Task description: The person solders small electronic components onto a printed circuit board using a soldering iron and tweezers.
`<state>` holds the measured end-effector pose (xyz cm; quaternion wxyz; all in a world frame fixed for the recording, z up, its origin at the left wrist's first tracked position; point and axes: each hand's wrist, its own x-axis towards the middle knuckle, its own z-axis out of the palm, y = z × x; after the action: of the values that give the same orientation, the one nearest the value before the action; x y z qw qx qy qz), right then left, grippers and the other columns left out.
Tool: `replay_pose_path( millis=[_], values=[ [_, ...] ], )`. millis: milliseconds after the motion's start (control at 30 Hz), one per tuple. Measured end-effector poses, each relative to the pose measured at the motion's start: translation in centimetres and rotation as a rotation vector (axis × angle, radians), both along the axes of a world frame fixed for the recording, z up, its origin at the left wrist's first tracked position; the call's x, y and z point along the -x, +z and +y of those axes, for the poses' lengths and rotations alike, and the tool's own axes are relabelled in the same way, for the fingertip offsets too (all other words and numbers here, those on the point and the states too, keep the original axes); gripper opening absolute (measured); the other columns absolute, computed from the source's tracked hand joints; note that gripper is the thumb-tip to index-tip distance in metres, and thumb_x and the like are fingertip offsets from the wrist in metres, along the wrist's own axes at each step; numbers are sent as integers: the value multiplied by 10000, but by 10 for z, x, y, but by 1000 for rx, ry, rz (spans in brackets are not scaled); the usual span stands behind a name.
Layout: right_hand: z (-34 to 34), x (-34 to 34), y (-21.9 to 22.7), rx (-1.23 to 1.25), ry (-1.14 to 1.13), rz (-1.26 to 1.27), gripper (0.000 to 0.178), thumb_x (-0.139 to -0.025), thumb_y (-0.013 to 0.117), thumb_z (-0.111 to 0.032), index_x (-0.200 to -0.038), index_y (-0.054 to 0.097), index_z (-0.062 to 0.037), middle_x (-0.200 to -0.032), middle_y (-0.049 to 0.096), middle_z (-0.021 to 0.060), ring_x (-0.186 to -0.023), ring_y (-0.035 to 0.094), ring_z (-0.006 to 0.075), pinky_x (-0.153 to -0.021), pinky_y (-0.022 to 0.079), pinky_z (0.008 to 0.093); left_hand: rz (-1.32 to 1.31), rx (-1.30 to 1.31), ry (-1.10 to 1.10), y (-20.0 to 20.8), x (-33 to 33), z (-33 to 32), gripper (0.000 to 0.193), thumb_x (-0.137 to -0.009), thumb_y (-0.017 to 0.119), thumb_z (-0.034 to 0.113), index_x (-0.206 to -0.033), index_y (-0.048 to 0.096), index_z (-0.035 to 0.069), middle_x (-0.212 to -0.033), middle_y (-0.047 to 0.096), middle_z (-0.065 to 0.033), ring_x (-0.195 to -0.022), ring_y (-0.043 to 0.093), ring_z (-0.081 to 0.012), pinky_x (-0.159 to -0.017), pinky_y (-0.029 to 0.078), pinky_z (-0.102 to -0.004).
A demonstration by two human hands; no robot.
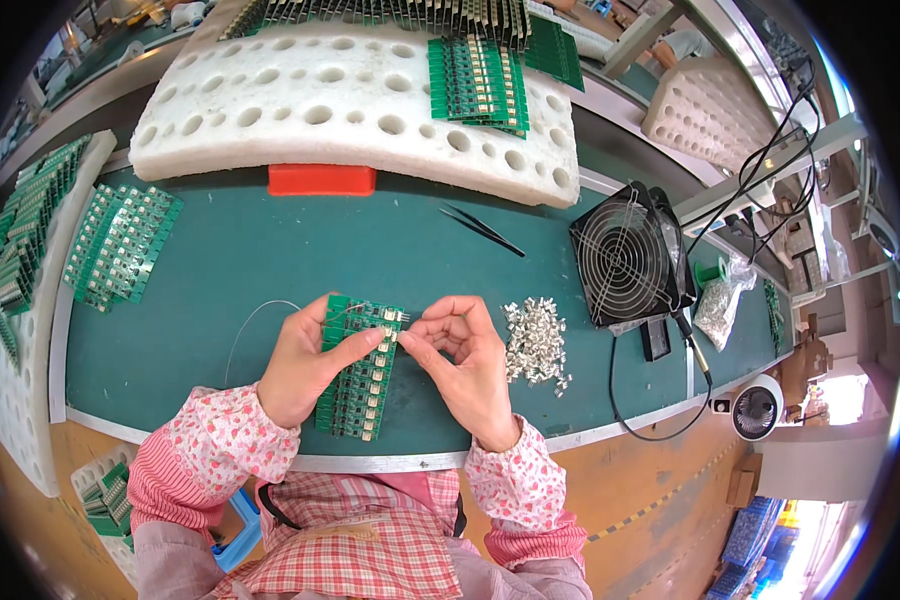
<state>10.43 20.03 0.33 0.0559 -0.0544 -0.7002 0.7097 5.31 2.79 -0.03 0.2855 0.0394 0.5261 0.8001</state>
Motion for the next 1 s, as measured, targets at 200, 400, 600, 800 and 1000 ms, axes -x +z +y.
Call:
replay_pose_path(
  millis=[200, 400, 600, 800, 1000],
  values=[
    [3, 1, -2, 47, -17, -2, 298, -823, 651, 33, -1040, 449, -5, -868, 613, 69, -817, 600, 103, -744, 481, 228, -6, 9, -19, 1, -1, 1, 178, -853, 658, 91, -996, 586, 12, -828, 647, -19, -669, 591, -52, -567, 487, -209],
    [1, -1, 2, -50, 5, 56, 297, -820, 653, 35, -1041, 456, 1, -867, 615, 69, -814, 605, 111, -755, 488, 240, 47, 26, -5, 0, -2, 2, 195, -806, 700, 54, -949, 574, 17, -810, 646, -22, -659, 594, -60, -557, 485, -210],
    [-6, -2, 5, -221, -8, 116, 273, -816, 661, 20, -1021, 481, 10, -868, 620, 80, -814, 615, 117, -752, 504, 254, 123, 91, 65, 2, -3, 4, 194, -756, 728, 27, -863, 567, 16, -764, 642, -22, -642, 583, -52, -551, 487, -215],
    [-3, 1, 9, -244, 32, 90, 251, -829, 654, -11, -1028, 504, 15, -847, 620, 71, -801, 619, 129, -754, 505, 266, 263, 175, 106, 4, -5, 6, 174, -743, 722, 16, -828, 570, 13, -734, 633, -16, -630, 575, -47, -538, 481, -214],
    [23, 2, 20, -484, -154, 106, 231, -790, 701, -46, -981, 581, 4, -844, 633, 64, -788, 609, 129, -728, 491, 261, 79, 174, 182, 9, -2, 2, 170, -772, 708, 30, -886, 585, 6, -774, 631, -26, -652, 588, -70, -572, 490, -228]
  ],
)
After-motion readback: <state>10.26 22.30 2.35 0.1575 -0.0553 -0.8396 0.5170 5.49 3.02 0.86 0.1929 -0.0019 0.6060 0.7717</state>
